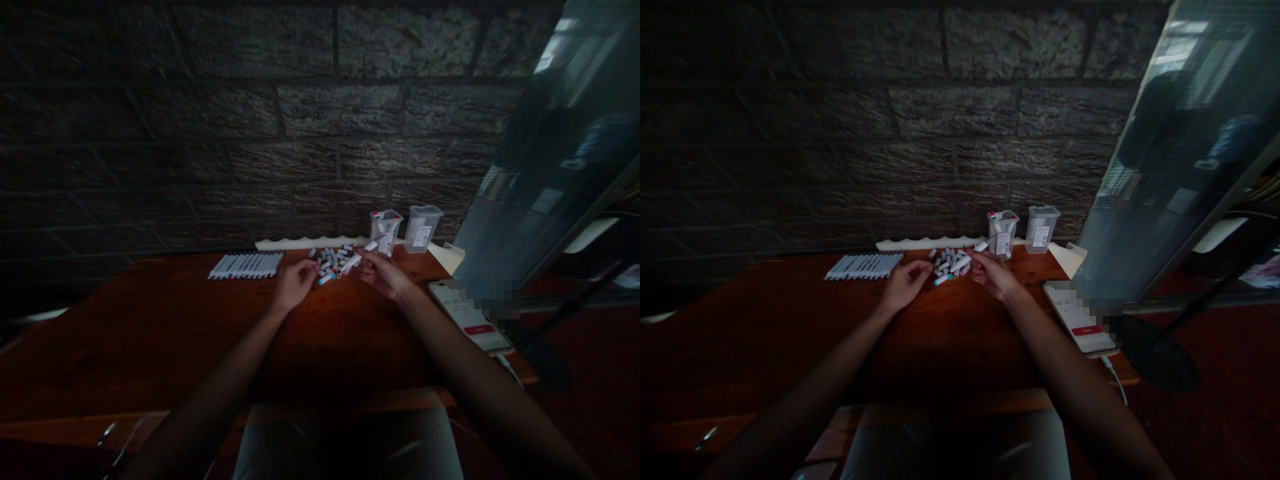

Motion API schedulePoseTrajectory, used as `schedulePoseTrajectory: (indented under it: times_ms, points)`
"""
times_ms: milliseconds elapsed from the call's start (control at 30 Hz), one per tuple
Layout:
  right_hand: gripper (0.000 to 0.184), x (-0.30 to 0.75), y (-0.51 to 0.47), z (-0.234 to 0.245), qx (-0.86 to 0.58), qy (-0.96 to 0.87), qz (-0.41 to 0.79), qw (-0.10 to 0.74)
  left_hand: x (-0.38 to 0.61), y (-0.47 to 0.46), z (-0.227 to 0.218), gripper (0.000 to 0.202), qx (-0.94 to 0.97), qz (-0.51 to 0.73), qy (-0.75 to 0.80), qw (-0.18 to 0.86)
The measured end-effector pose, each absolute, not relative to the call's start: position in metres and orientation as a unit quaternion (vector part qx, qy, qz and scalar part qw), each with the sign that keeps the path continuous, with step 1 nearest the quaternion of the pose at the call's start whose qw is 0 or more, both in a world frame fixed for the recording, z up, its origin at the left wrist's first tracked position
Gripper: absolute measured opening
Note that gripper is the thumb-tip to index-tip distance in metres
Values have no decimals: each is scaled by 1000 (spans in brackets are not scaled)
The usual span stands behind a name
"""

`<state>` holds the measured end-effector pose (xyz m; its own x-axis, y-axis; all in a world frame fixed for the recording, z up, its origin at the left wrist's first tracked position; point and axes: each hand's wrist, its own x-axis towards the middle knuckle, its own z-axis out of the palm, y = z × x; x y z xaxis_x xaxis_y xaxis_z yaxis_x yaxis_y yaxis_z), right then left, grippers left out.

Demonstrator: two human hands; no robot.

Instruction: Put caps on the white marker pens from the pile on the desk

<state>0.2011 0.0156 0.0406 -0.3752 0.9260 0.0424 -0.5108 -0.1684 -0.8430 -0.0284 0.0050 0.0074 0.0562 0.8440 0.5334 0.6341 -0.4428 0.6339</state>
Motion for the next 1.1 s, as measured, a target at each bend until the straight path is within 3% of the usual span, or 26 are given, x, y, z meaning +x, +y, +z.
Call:
schedulePoseTrajectory:
  times_ms: [233,433,600,800,967,1100]
  points:
    - [41,202,25,31,-383,-446,617,523,-22,4,3,22,749,425,489,140]
    - [44,194,20,28,-370,-530,565,513,-23,4,5,29,725,456,497,140]
    - [37,192,19,29,-365,-534,567,510,-20,3,6,28,716,479,480,167]
    - [45,187,16,28,-327,-550,583,500,-9,-5,10,31,706,491,422,287]
    - [37,185,16,24,-304,-583,566,497,-7,-5,12,30,688,486,398,363]
    - [31,189,26,12,-366,-654,435,499,-8,-3,15,35,638,525,401,395]
